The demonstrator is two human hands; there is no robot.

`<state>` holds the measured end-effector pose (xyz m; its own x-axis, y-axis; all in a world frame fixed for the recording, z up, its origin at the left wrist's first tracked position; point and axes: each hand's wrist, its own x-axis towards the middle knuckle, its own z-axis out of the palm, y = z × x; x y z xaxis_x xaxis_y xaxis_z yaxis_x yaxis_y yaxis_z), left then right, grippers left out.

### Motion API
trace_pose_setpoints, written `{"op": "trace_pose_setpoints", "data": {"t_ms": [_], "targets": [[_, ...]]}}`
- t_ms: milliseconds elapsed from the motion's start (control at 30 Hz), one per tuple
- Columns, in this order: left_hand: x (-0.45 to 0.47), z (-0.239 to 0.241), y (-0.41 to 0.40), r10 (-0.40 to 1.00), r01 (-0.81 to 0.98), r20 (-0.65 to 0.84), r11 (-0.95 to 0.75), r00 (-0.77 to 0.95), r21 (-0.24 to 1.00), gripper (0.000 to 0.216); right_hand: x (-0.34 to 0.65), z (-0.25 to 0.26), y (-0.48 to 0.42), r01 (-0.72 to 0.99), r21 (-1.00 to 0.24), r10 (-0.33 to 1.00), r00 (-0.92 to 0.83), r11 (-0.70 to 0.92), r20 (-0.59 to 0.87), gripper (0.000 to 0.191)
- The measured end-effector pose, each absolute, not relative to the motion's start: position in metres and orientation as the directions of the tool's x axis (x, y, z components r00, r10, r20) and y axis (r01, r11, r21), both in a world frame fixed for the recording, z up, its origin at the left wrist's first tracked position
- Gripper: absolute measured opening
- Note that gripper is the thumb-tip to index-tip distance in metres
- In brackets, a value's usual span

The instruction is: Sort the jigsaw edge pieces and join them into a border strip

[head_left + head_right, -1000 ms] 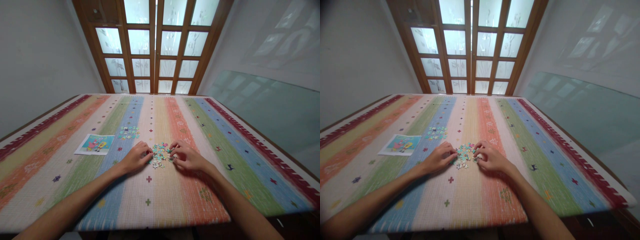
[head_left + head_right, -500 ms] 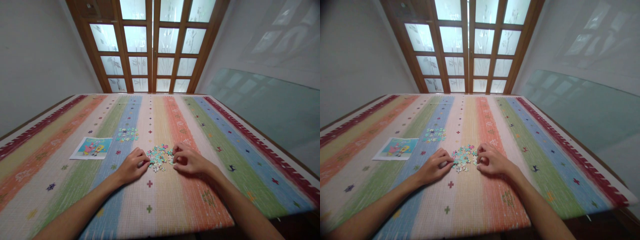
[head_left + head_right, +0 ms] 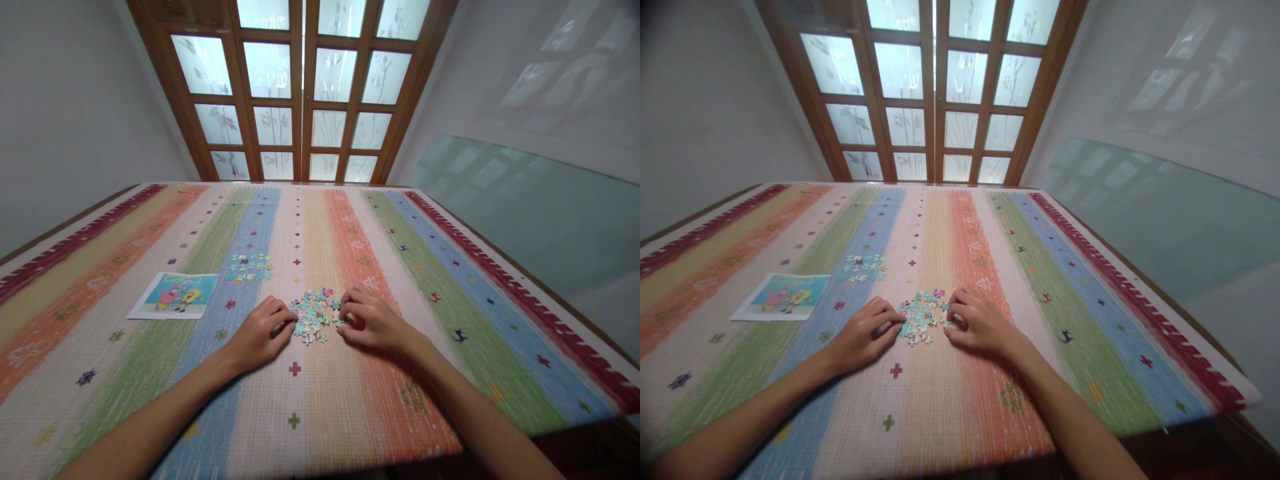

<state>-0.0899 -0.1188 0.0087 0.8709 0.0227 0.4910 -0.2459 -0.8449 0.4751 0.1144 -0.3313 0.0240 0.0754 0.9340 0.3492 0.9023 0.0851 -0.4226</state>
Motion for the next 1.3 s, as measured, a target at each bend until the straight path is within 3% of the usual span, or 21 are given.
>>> {"op": "trace_pose_setpoints", "data": {"t_ms": [200, 400, 567, 767, 900, 1067, 1200, 1300], "targets": [[-0.091, 0.006, -0.121, -0.045, -0.301, 0.572, -0.882, 0.819, 0.362, 0.018, 0.11, 0.021, -0.329, 0.888, -0.435, 0.89, 0.07, 0.15, 0.45, 0.013], [-0.095, 0.012, -0.133, -0.108, -0.374, 0.643, -0.88, 0.758, 0.294, 0.024, 0.096, 0.026, -0.325, 0.73, -0.666, 0.9, 0.178, 0.15, 0.397, 0.011], [-0.097, 0.015, -0.15, -0.123, -0.406, 0.668, -0.868, 0.734, 0.286, 0.031, 0.079, 0.031, -0.322, 0.654, -0.733, 0.913, 0.16, 0.188, 0.376, 0.015], [-0.097, 0.016, -0.157, -0.1, -0.435, 0.67, -0.828, 0.736, 0.355, 0.019, 0.064, 0.022, -0.318, 0.632, -0.735, 0.892, 0.151, 0.244, 0.426, 0.014], [-0.098, 0.017, -0.141, -0.148, -0.453, 0.673, -0.838, 0.725, 0.305, 0.019, 0.062, 0.021, -0.318, 0.68, -0.691, 0.878, 0.147, 0.245, 0.456, 0.016], [-0.098, 0.025, -0.088, -0.003, -0.28, 0.636, -0.899, 0.772, 0.337, 0.014, 0.061, 0.02, -0.324, 0.748, -0.592, 0.924, -0.072, 0.298, 0.375, 0.028], [-0.106, 0.032, -0.033, 0.153, -0.102, 0.562, -0.912, 0.813, 0.396, 0.014, 0.06, 0.015, -0.325, 0.817, -0.48, 0.933, -0.184, 0.321, 0.31, 0.023], [-0.115, 0.034, -0.003, 0.166, -0.044, 0.453, -0.907, 0.876, 0.419, 0.016, 0.06, 0.016, -0.325, 0.821, -0.468, 0.931, -0.196, 0.328, 0.31, 0.021]]}}
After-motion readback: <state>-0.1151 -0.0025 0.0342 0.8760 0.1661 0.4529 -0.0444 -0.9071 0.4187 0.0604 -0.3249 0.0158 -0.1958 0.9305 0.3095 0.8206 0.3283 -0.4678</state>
